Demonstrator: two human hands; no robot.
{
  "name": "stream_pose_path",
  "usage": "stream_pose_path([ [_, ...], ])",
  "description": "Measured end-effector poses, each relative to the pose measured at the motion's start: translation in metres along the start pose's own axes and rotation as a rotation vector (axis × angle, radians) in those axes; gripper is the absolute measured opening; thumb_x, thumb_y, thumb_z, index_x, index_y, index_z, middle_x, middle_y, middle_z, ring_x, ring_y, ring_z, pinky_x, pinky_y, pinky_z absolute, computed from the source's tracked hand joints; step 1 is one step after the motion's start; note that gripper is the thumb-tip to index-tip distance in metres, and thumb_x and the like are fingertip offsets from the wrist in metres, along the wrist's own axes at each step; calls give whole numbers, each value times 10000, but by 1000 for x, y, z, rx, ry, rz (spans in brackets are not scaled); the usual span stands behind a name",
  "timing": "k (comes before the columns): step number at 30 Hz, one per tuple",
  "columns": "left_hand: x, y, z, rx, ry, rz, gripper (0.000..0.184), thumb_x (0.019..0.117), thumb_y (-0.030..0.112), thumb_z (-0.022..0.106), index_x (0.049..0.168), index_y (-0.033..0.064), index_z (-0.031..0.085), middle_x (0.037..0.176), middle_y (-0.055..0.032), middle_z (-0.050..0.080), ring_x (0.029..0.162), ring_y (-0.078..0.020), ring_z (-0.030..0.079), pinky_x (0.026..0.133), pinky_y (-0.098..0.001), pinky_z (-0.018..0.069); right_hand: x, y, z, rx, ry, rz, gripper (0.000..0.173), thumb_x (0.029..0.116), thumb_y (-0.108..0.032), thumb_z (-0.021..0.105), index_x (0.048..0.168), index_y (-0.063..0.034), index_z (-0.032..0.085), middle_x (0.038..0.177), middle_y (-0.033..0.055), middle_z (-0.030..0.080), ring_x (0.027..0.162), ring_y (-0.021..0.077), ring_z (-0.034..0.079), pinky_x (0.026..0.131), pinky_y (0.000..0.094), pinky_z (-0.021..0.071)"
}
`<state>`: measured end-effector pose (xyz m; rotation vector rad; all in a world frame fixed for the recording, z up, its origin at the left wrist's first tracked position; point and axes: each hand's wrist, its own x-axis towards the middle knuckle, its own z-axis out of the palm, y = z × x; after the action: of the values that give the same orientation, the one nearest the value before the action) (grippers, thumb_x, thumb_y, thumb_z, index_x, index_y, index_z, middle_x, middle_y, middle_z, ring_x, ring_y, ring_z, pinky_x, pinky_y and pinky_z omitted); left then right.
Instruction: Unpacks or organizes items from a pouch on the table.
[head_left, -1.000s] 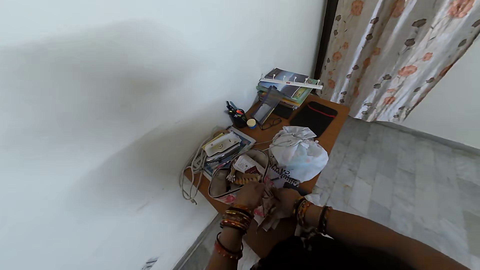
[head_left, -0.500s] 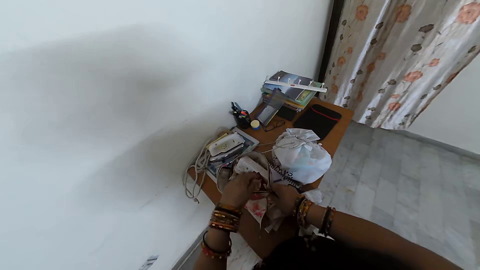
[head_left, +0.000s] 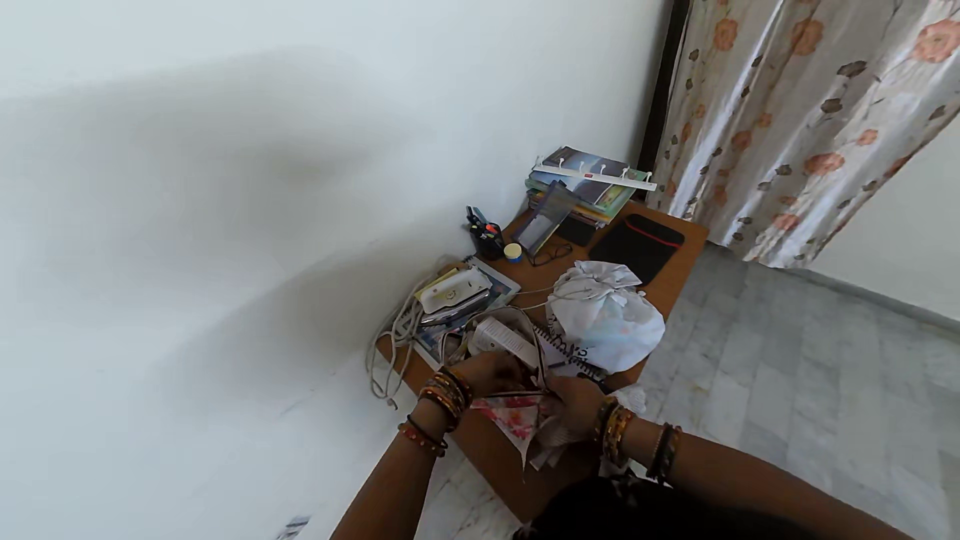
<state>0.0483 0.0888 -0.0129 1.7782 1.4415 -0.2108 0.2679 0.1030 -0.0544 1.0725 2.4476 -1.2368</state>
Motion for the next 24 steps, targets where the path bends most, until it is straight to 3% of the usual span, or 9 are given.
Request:
stream_pose_path([
  [2, 4, 1, -1, 60, 31, -20, 267, 1015, 155, 648, 1203, -30, 688, 1281, -233, 631, 1229, -355, 595, 1104, -484, 430, 1, 1, 0, 2, -3, -7, 450, 1101, -316, 471, 1434, -19, 523, 1308, 251, 642, 1226, 421, 624, 1031, 627, 460],
  [11, 1, 14, 6, 221, -61, -85, 250, 1000, 138, 639, 1176, -30, 699, 1268, -248, 632, 1235, -408, 585, 1078, -570, 431, -7, 0, 3, -22, -18, -51, 407, 1093, -305, 492, 1314, 23, 589, 1247, 266, 651, 1190, 428, 630, 1003, 626, 467],
  [18, -20, 26, 10, 228, -24, -207, 250, 1020, 133, 579, 1186, -12, 696, 1281, -234, 638, 1233, -413, 594, 1047, -596, 449, -6, 3, 3, 26, 23, -15, 398, 1086, -276, 495, 1350, 8, 581, 1260, 258, 657, 1203, 416, 632, 1021, 622, 463],
  [24, 1, 27, 12, 285, -39, -217, 247, 1017, 146, 587, 1181, 3, 704, 1298, -218, 636, 1264, -400, 579, 1061, -584, 447, -6, 3, 4, 47, 23, -9, 408, 1087, -291, 497, 1340, 16, 587, 1256, 257, 658, 1205, 409, 631, 1031, 615, 459],
])
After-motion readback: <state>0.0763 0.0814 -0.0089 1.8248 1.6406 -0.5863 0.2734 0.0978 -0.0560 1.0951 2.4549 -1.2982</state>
